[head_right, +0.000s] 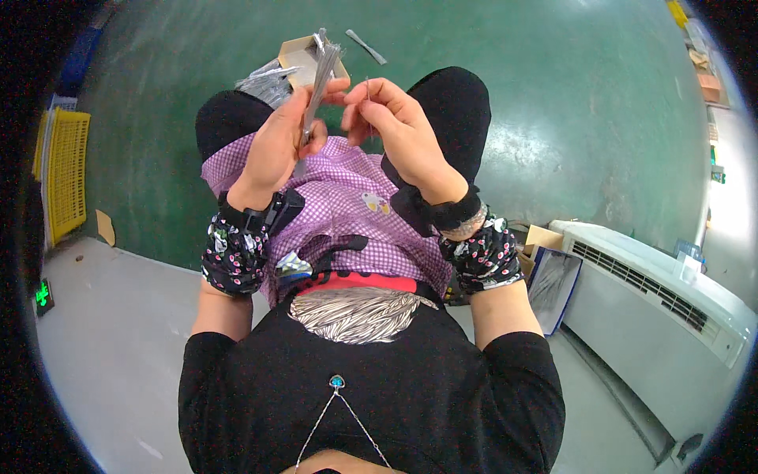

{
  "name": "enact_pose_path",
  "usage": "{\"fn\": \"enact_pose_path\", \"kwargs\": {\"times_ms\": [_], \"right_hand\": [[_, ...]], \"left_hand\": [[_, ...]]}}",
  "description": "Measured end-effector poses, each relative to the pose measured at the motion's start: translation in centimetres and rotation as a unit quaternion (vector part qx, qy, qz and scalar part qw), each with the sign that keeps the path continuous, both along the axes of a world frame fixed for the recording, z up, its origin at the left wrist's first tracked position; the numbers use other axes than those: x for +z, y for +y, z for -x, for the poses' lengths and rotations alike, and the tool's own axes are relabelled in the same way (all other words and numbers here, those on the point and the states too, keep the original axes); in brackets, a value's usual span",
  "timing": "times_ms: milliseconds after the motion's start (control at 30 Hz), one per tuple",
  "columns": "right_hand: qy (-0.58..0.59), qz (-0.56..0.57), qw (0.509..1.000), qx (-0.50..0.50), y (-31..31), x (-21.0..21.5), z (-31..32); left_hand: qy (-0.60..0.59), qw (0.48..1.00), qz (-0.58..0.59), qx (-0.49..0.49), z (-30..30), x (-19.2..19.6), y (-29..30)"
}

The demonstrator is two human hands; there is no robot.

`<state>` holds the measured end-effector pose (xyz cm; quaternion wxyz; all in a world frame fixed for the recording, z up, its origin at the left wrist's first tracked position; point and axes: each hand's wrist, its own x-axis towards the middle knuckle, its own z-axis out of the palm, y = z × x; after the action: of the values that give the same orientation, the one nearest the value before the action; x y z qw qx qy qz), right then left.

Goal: The recorder is sorting and organizing thin metal or plastic wires from a bundle while sitting on a factory floor.

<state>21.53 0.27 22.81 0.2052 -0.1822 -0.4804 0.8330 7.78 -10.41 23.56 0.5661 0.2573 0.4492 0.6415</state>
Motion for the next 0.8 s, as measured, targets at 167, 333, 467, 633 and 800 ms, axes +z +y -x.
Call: {"fn": "enact_pose_path", "kwargs": {"times_ms": [167, 333, 467, 633, 800], "right_hand": [[-0.011, -0.012, 0.997, -0.069, 0.3, 0.3, 0.6], [-0.048, -0.100, 0.988, -0.108, 0.1, 0.7, 1.2], [-0.058, -0.105, 0.987, -0.105, 0.1, 0.6, 1.2], [-0.042, -0.095, 0.987, -0.120, 0.0, 0.7, 1.1], [-0.042, -0.128, 0.983, -0.126, 0.0, 0.4, 1.3]], "left_hand": [[0.078, 0.996, 0.027, -0.018, 0.0, -0.5, 0.0], [0.075, 0.997, 0.000, -0.016, -0.2, -0.6, 0.1], [0.084, 0.996, 0.002, -0.023, -0.4, -0.4, 0.1], [0.069, 0.996, -0.002, -0.051, 0.0, -0.6, 0.0], [0.075, 0.997, 0.010, -0.028, -0.2, -0.3, -0.1]]}}
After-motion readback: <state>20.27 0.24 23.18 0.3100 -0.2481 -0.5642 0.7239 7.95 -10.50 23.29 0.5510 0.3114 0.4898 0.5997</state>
